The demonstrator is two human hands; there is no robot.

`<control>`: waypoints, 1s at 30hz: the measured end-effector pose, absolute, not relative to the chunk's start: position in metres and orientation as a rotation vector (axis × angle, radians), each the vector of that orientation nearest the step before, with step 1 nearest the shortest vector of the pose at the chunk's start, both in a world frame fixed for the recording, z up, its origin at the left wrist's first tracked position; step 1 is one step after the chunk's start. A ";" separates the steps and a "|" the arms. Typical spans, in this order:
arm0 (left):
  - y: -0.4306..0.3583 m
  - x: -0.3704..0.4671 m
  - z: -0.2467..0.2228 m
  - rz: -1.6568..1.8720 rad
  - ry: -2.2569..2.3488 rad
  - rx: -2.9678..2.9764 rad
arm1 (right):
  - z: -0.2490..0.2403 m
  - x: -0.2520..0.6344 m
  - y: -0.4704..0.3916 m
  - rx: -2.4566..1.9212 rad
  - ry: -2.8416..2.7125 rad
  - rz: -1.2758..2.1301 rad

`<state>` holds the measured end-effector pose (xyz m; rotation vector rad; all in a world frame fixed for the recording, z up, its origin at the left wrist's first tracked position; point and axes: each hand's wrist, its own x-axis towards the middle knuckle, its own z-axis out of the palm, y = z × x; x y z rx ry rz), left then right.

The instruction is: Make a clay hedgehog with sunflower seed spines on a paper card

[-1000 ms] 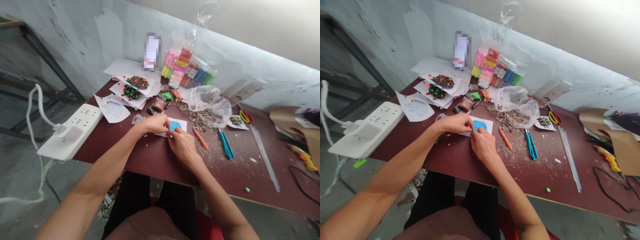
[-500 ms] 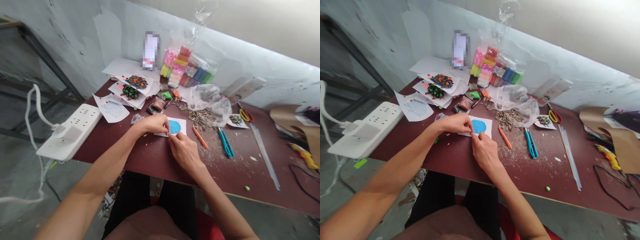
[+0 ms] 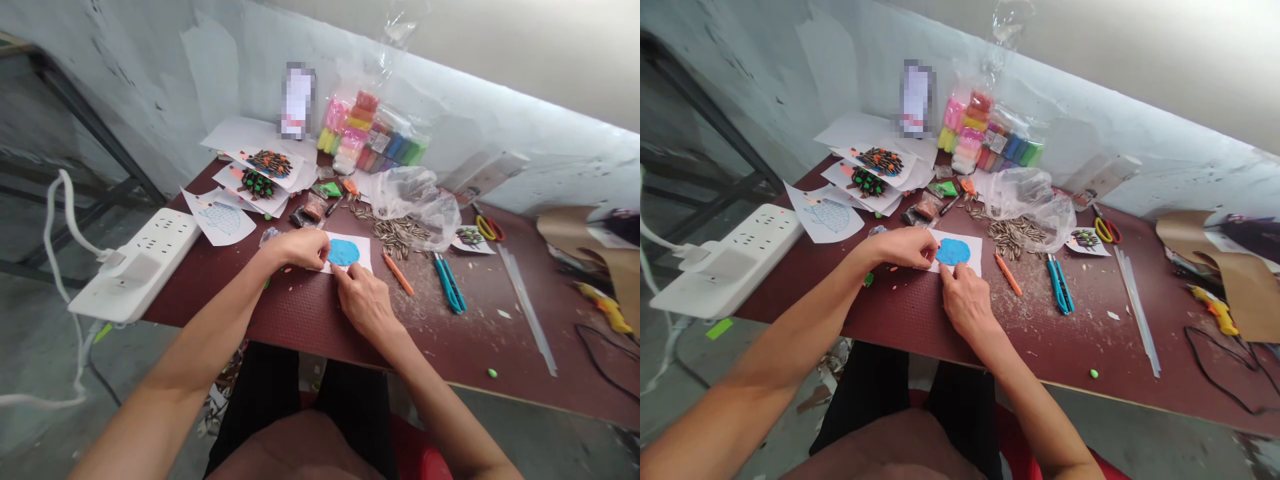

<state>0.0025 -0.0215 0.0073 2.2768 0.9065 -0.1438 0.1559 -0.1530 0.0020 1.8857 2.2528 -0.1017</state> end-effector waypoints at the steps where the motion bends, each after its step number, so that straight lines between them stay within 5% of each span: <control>1: -0.022 0.003 0.008 -0.167 0.911 2.276 | 0.001 0.156 -0.153 1.890 2.256 -0.105; 30: -0.025 0.003 0.007 -0.177 0.934 2.209 | -0.004 0.164 -0.145 1.901 2.307 -0.085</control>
